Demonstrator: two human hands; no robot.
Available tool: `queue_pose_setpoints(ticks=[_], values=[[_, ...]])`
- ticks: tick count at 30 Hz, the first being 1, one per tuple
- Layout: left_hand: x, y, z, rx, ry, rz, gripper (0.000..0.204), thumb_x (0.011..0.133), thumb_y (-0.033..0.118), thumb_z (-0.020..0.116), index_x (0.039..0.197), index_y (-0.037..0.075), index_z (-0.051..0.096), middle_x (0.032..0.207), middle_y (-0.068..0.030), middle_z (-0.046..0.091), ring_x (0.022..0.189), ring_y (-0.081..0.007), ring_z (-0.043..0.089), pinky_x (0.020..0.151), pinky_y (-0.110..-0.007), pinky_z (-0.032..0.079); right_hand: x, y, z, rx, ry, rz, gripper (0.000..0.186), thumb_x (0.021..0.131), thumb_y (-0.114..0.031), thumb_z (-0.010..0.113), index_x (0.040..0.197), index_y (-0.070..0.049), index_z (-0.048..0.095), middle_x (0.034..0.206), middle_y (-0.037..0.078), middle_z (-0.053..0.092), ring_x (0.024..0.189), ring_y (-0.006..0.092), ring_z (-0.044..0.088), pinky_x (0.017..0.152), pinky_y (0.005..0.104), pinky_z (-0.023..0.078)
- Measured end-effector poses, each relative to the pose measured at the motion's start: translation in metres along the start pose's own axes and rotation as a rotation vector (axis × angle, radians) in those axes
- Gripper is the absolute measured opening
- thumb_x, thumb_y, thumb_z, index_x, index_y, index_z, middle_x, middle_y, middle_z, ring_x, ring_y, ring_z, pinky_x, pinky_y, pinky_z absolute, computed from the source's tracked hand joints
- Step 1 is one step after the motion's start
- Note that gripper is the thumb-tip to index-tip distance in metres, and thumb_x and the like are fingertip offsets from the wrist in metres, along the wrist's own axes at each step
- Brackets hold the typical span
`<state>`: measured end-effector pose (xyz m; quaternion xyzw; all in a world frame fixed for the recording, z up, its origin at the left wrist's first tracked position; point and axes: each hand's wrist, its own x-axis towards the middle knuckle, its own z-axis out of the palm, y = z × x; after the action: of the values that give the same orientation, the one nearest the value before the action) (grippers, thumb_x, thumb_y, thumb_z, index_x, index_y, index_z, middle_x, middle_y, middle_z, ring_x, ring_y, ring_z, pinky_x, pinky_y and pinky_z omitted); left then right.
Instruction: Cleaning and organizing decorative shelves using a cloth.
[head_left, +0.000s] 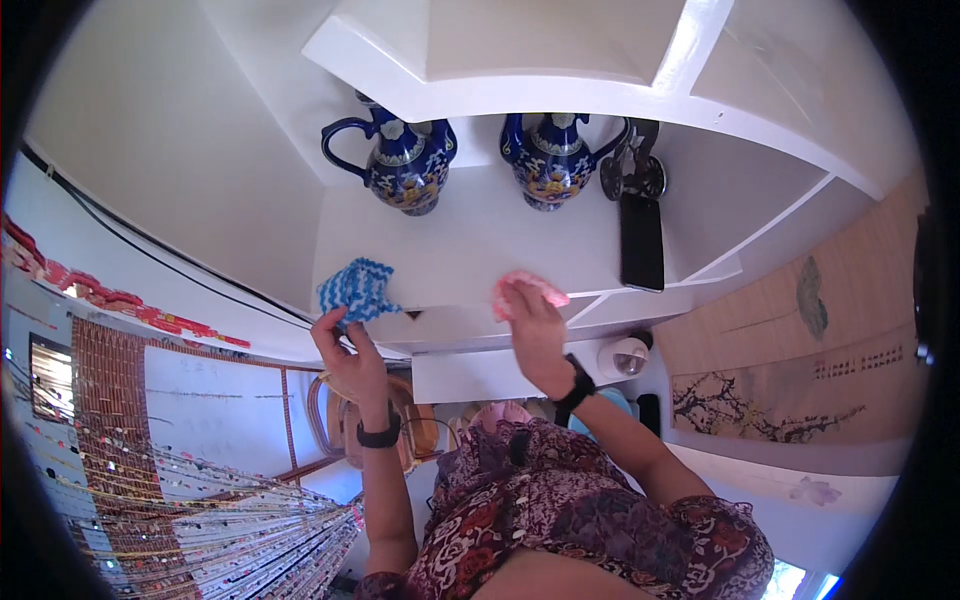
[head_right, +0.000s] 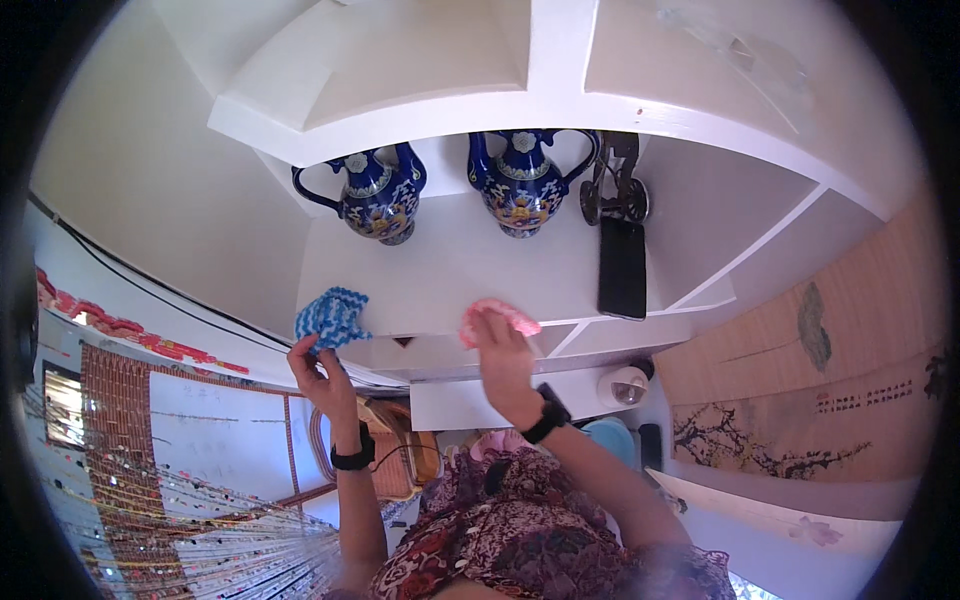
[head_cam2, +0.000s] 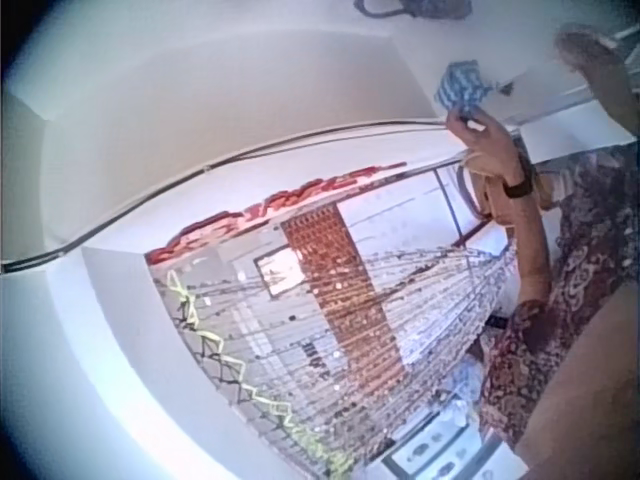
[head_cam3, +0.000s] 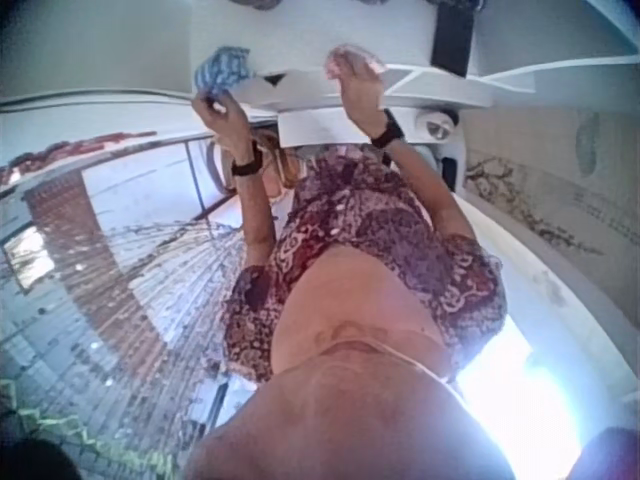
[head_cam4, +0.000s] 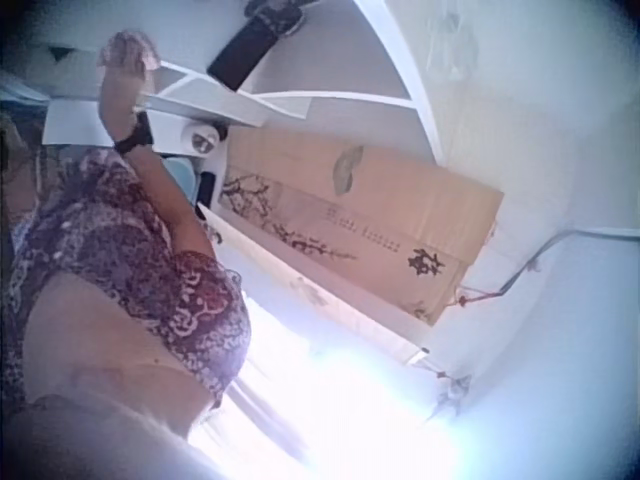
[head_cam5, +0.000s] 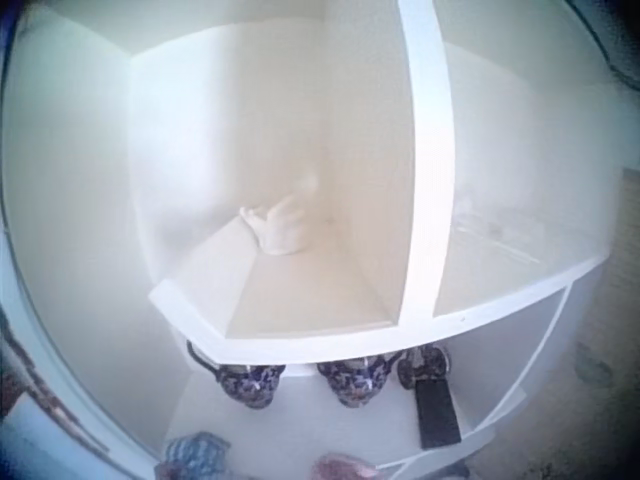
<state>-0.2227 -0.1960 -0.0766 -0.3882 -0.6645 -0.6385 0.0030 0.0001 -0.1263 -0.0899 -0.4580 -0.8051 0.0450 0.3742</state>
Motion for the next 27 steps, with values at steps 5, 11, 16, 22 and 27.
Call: queue_pose_setpoints(ticks=[5,11,16,22,27], values=[[0.001,0.002,0.007,-0.010,0.017,0.037,0.022,0.081,-0.006,0.050,0.102,0.001,0.051,0.097,-0.0061,0.050,0.083,-0.0138,0.046,0.075,-0.025,0.039,0.017,-0.057,0.045,0.051,-0.045,-0.120,0.031,0.073,-0.007,0.055,0.103,-0.005,0.060,0.101,0.009,0.058,0.092,0.0244,0.059,0.075,0.0327,0.050],[0.002,0.016,0.012,-0.056,0.099,0.107,0.021,0.084,-0.005,0.049,0.104,0.001,0.050,0.098,-0.0056,0.050,0.085,-0.0120,0.047,0.076,-0.024,0.040,0.039,-0.075,0.064,0.114,-0.077,-0.324,0.033,0.071,-0.011,0.056,0.104,-0.005,0.057,0.102,0.009,0.055,0.088,0.0252,0.055,0.079,0.0380,0.045],[-0.002,0.016,-0.011,0.010,0.165,-0.037,0.021,0.082,-0.004,0.050,0.102,0.002,0.051,0.099,-0.0061,0.050,0.087,-0.0148,0.048,0.077,-0.025,0.040,0.031,-0.046,0.034,0.206,-0.083,-0.199,0.029,0.072,-0.011,0.055,0.101,-0.005,0.057,0.104,0.008,0.055,0.095,0.0262,0.055,0.083,0.0377,0.045],[-0.003,0.027,-0.013,0.043,0.080,-0.010,0.021,0.082,-0.003,0.051,0.102,0.002,0.052,0.098,-0.0066,0.052,0.083,-0.0143,0.049,0.075,-0.026,0.041,0.049,-0.080,0.067,0.166,-0.132,-0.254,0.029,0.075,-0.011,0.052,0.102,-0.004,0.057,0.107,0.011,0.053,0.103,0.0288,0.049,0.089,0.0415,0.041],[0.004,0.029,-0.008,0.019,0.090,0.083,0.023,0.082,-0.005,0.050,0.104,0.002,0.051,0.100,-0.0066,0.051,0.083,-0.0136,0.048,0.076,-0.025,0.041,0.050,-0.085,0.072,0.192,-0.147,-0.371,0.033,0.076,-0.011,0.050,0.108,-0.003,0.055,0.115,0.012,0.050,0.112,0.0315,0.045,0.097,0.0407,0.036]])
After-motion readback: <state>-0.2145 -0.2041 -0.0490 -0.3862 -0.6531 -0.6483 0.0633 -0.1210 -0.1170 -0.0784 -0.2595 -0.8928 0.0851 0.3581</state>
